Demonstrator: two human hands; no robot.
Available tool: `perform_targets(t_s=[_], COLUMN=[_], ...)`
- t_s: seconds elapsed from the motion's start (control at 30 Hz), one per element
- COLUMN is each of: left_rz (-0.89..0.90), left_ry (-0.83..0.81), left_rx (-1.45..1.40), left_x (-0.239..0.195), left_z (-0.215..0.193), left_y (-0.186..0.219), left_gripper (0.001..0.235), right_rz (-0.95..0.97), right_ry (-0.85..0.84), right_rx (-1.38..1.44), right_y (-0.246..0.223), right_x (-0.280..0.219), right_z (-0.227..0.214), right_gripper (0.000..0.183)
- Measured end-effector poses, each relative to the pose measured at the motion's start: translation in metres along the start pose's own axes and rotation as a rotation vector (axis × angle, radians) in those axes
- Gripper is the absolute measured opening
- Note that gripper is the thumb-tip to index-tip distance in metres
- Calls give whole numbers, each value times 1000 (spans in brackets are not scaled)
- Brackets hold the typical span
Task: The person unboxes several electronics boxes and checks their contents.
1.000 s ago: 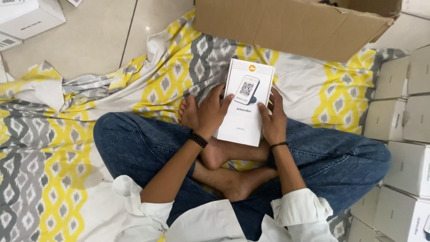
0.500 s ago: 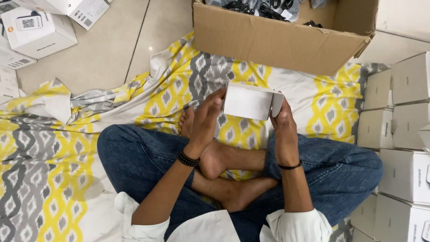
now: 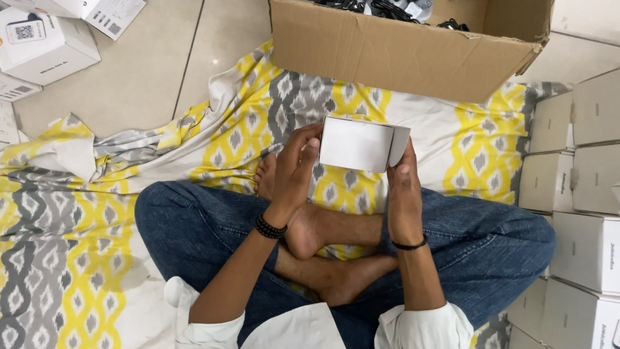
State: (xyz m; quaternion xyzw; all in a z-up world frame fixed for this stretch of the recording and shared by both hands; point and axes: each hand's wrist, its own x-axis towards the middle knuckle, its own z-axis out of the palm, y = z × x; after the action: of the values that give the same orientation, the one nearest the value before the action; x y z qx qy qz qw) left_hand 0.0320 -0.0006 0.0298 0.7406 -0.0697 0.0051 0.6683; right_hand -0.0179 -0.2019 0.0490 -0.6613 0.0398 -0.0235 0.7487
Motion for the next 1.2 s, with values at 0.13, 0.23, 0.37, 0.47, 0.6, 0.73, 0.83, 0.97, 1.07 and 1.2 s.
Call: perform_targets(t_s=[0.13, 0.23, 0.37, 0.47, 0.6, 0.73, 0.83, 0.97, 1.07, 1.2], left_rz=[-40, -1, -84, -108, -162, -70, -393, -99, 22, 273], left_ry=[7, 10, 11, -30, -117, -138, -191, -181, -256, -375], left_rx=[24, 45, 111, 122, 58, 153, -121, 66, 109, 87], left_x=[3, 4, 12, 22, 32, 28, 26, 14, 10, 2], left_z=[1, 1, 2, 1, 2, 2, 7, 28, 75, 165], left_y=[1, -7, -21, -33, -61, -50, -37, -37, 25, 118], left_gripper=[58, 61, 50, 43, 56, 55, 63, 56, 54, 57], right_rz=[23, 58, 117, 172, 226, 217, 223, 174, -52, -281], right_ry=[15, 47, 169, 207, 146, 98, 56, 47, 141, 403], right_rx=[-22, -52, -95, -73, -94, -106, -132, -201, -304, -353], right_y=[2, 7, 27, 61, 53, 41, 30, 17, -2, -96], right_x=[0, 1, 15, 33, 56, 54, 51, 24, -8, -67], right_z=[2, 0, -13, -30, -29, -22, -20, -40, -81, -140], right_gripper=[99, 100, 85, 64, 53, 60, 63, 73, 73, 58])
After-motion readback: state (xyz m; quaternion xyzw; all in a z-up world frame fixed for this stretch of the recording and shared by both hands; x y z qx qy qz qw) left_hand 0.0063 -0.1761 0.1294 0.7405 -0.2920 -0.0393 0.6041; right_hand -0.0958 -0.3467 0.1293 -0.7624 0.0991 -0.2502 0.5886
